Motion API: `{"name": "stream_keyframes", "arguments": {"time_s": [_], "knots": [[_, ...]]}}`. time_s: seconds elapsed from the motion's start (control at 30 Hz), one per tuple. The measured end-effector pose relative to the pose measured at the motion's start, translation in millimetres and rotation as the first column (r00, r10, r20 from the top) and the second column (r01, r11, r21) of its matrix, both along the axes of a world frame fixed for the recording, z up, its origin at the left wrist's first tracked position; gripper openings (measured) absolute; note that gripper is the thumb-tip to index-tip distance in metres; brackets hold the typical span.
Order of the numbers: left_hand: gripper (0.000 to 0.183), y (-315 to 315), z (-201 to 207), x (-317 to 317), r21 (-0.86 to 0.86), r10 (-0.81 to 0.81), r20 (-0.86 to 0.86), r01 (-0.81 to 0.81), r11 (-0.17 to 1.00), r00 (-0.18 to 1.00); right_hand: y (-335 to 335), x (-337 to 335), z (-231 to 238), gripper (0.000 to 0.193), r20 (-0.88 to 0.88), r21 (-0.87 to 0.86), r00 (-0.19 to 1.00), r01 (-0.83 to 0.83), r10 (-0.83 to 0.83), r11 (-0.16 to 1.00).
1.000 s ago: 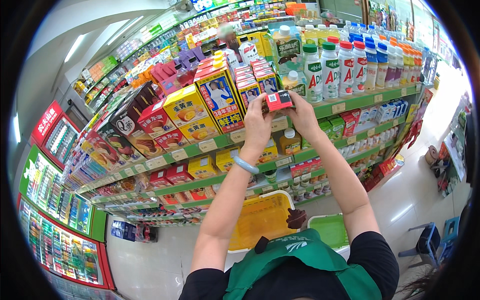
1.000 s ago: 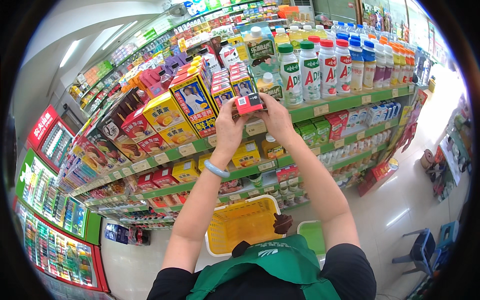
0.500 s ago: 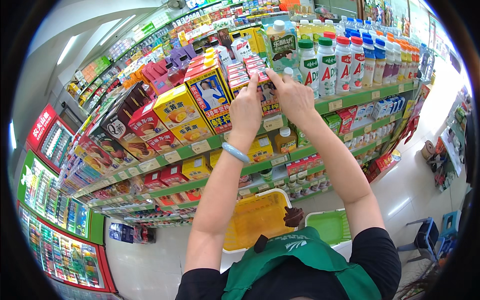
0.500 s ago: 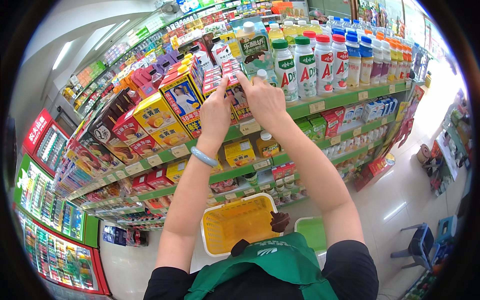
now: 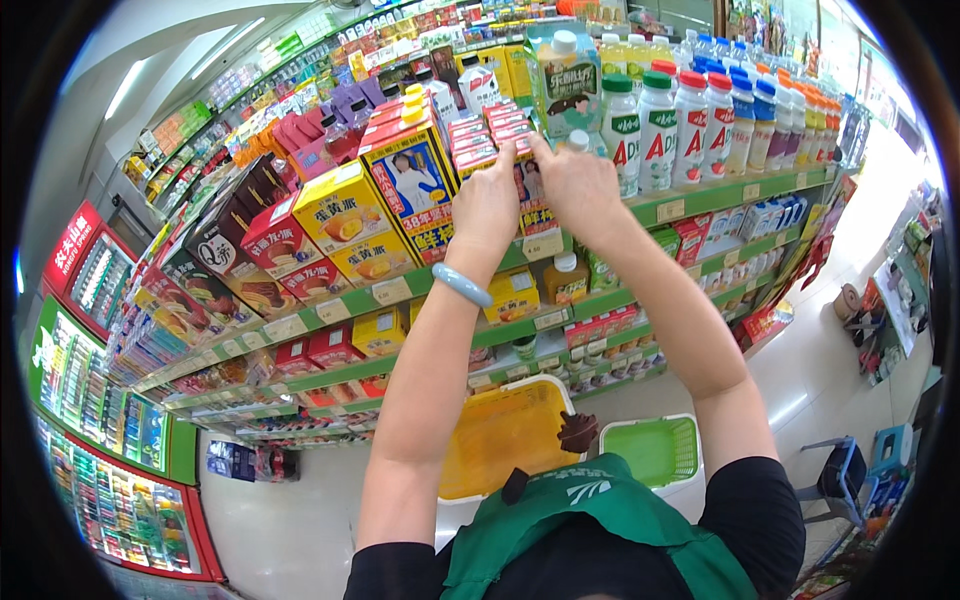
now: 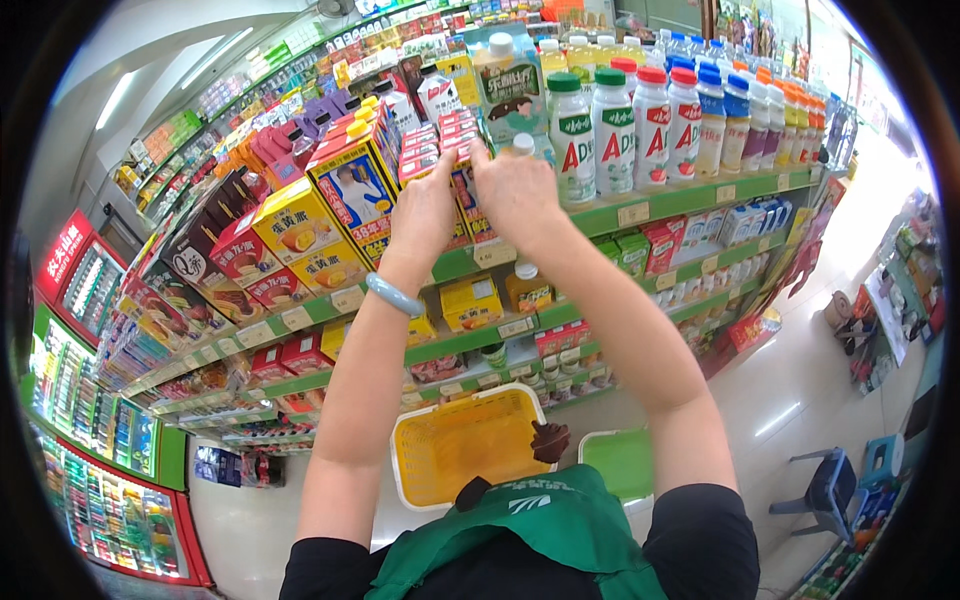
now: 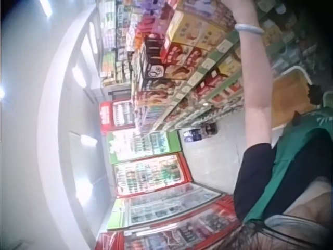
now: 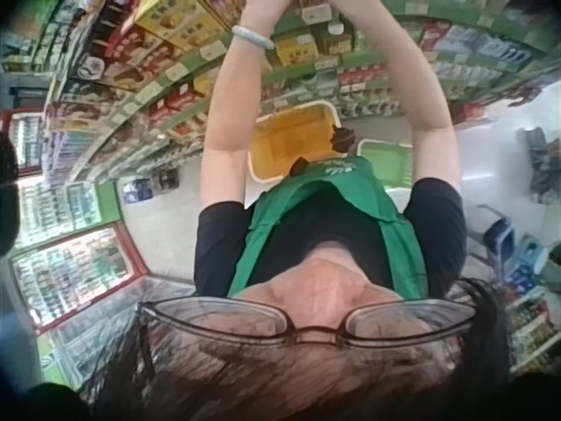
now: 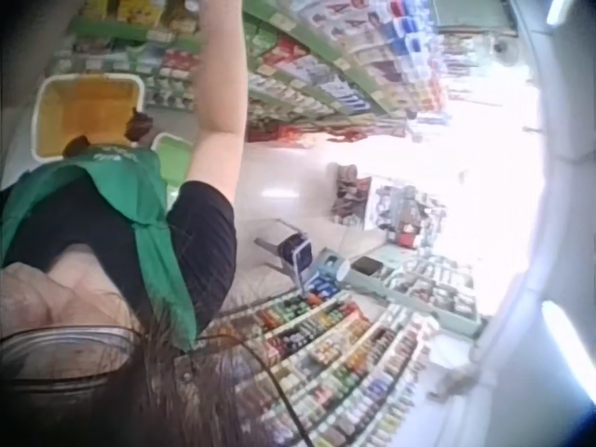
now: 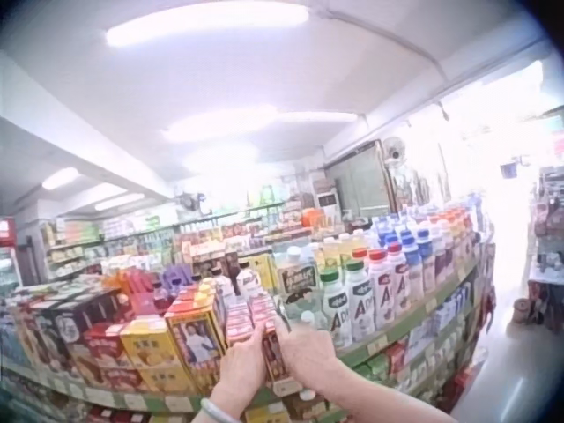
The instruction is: The person takes various boxed and bottled beverage products from a yellow basket and places them onto store shelves. They handle items one at a time, arranging them in rows and filling gaps in the display.
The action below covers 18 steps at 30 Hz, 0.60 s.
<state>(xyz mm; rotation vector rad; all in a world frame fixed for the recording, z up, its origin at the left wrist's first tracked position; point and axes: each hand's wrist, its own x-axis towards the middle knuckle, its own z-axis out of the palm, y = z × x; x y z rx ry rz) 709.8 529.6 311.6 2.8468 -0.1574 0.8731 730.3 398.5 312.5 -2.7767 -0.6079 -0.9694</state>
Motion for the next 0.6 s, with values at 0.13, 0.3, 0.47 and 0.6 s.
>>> {"name": "stream_keyframes", "arguments": {"time_s": [0.13, 0.3, 0.47, 0.6], "knots": [[0.045, -4, -7, -6, 0.072, -0.023, 0.334, -0.001, 0.997, 0.942, 5, -3, -5, 0.039, 0.465, -0.031, 0.875, -0.139, 0.138, 0.99], [0.05, 2, -8, 2, 0.074, 0.088, 0.185, -0.104, 0.992, 0.979, 11, 17, -14, 0.031, 0.455, -0.081, 0.864, -0.199, 0.214, 0.977], [0.047, 10, -1, 1, -0.006, -0.013, 0.111, 0.014, 1.0, 0.994, 13, 15, -14, 0.035, 0.401, -0.145, 0.904, -0.098, 0.149, 0.985], [0.044, 12, -4, 0, -0.041, -0.055, 0.136, 0.061, 0.997, 0.989, 18, 17, -18, 0.035, 0.41, -0.166, 0.907, -0.033, 0.099, 0.986]]}}
